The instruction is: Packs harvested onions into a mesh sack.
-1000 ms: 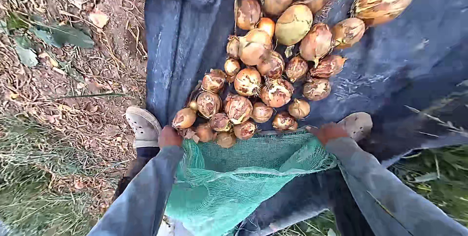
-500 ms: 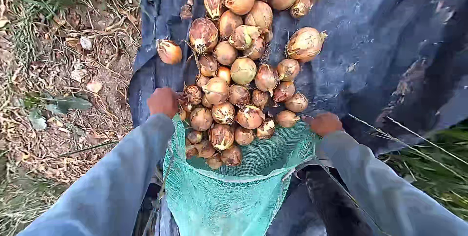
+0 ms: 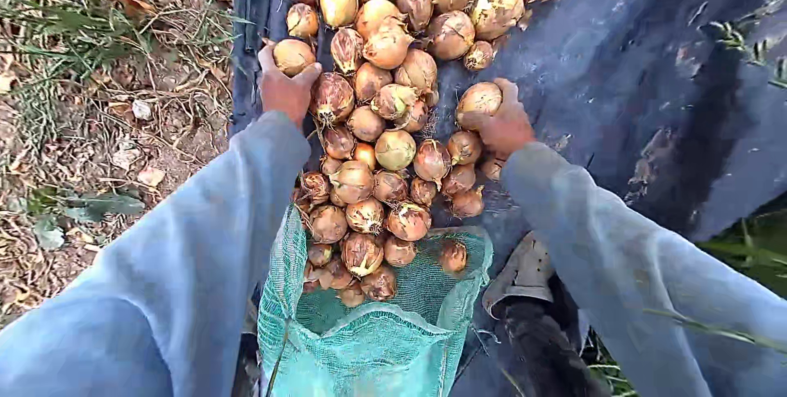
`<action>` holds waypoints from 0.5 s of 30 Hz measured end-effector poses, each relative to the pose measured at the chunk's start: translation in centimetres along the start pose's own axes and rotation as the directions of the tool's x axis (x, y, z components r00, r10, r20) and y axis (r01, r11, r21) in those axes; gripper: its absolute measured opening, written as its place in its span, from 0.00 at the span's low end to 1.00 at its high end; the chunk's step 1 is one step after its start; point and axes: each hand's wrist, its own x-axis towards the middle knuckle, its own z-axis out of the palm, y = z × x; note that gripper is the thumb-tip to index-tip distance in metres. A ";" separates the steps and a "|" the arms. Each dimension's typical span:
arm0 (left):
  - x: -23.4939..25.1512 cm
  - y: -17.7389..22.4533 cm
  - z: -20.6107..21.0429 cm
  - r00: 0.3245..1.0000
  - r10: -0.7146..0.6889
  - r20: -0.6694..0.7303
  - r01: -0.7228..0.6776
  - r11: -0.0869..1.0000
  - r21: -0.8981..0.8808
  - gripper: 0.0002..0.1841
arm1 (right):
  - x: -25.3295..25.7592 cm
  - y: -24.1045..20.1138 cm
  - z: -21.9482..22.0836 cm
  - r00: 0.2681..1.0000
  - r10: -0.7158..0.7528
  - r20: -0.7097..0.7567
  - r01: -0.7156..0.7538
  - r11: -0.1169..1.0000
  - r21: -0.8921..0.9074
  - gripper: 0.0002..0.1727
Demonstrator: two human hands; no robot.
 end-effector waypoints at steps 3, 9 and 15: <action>-0.3 0.3 -1.0 0.997 -0.003 0.082 0.015 0.988 -0.153 0.36 | -1.1 -0.3 -1.5 0.989 -0.098 0.111 0.080 0.984 0.158 0.45; -1.1 0.5 -2.2 0.881 0.016 0.473 0.192 0.902 -0.388 0.33 | -2.6 -3.3 0.5 0.879 -0.252 0.403 0.085 0.918 0.388 0.35; -0.6 2.0 -2.5 0.767 -0.106 0.633 0.288 0.939 -0.191 0.38 | -3.9 -8.3 2.3 0.786 -0.189 0.589 0.142 0.982 0.125 0.33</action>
